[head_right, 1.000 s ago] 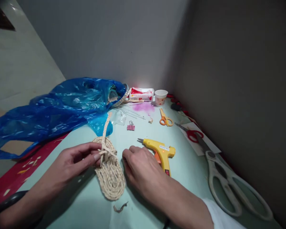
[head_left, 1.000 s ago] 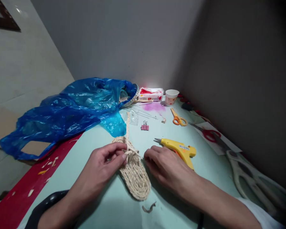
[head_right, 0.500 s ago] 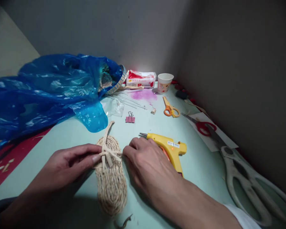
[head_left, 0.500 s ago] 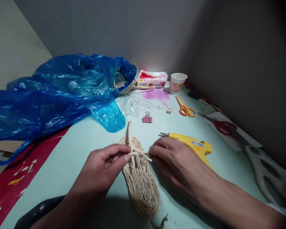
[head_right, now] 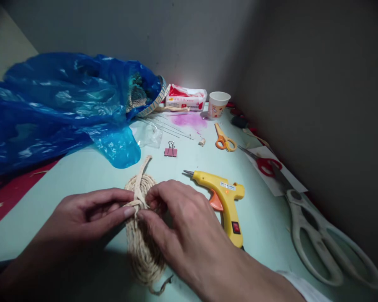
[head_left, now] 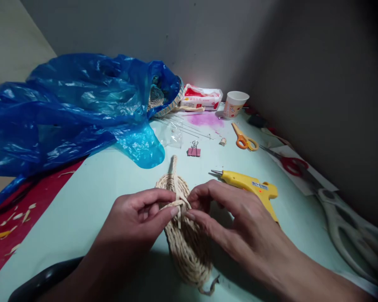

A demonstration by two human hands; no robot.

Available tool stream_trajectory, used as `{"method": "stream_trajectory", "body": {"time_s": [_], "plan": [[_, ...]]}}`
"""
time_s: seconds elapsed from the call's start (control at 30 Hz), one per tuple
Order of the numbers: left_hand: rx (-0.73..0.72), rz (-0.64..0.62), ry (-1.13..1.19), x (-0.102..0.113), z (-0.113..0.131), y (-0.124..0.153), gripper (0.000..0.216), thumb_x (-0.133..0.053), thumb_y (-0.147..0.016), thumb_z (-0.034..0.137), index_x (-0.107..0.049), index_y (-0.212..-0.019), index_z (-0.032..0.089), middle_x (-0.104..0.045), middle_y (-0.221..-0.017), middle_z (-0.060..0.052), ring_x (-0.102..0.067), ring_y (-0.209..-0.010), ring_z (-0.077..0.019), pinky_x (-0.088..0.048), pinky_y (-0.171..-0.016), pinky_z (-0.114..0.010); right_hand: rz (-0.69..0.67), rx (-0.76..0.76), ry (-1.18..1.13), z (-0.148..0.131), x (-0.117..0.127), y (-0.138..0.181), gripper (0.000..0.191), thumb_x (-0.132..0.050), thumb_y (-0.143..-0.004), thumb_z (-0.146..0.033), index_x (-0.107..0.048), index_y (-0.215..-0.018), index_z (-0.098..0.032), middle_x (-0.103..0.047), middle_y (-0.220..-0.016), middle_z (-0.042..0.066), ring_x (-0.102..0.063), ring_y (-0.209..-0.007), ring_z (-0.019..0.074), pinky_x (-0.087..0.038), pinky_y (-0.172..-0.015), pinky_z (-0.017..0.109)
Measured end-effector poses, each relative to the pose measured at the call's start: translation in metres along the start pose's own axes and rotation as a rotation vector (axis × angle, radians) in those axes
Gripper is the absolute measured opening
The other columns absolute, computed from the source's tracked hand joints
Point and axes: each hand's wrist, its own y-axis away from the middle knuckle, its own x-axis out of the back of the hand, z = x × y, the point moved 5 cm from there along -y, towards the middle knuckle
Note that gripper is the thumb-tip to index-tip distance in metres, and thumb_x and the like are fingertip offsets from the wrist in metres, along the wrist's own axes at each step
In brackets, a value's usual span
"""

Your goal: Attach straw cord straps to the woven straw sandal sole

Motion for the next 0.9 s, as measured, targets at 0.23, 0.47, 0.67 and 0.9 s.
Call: {"method": "stream_trajectory", "body": {"time_s": [0.23,0.47,0.67,0.9], "plan": [[0.111,-0.063,0.131,-0.005,-0.004,0.003,0.029,-0.076,-0.062,0.037,-0.075,-0.084,0.018,-0.064,-0.062,0.002,-0.054,-0.058,-0.0113,-0.042,-0.054,-0.020,0.050,0.075,0.001,-0.004,-0.002,0.003,0.004,-0.055,-0.094,-0.021,-0.057,-0.091,-0.021,-0.062,-0.082,-0.004,-0.056,-0.074,0.0091,-0.042,-0.066,0.022],[0.167,-0.104,0.154,-0.007,-0.003,0.004,0.027,-0.076,-0.062,0.035,-0.074,-0.082,0.017,-0.069,-0.068,-0.001,-0.060,-0.064,-0.0143,-0.043,-0.056,-0.022,0.137,0.221,0.090,-0.013,-0.002,0.012,0.010,-0.054,-0.092,-0.012,-0.058,-0.098,-0.019,-0.061,-0.082,-0.001,-0.054,-0.073,0.0113,-0.042,-0.070,0.027],[0.136,-0.036,0.055,-0.003,0.000,0.007,0.023,-0.075,-0.061,0.037,-0.075,-0.073,0.019,-0.065,-0.063,-0.001,-0.056,-0.060,-0.0144,-0.038,-0.049,-0.022,0.156,0.371,0.308,-0.022,-0.001,0.014,0.014,-0.049,-0.092,-0.012,-0.063,-0.092,-0.013,-0.063,-0.077,0.004,-0.052,-0.070,0.0168,-0.038,-0.067,0.035],[0.146,-0.113,0.164,-0.007,-0.001,0.005,0.021,-0.074,-0.060,0.033,-0.072,-0.074,0.018,-0.065,-0.063,0.000,-0.056,-0.056,-0.0128,-0.038,-0.049,-0.021,0.186,0.593,0.566,-0.031,-0.010,0.016,0.028,-0.045,-0.095,-0.015,-0.066,-0.113,-0.015,-0.067,-0.076,0.002,-0.054,-0.067,0.0178,-0.032,-0.067,0.039]]}}
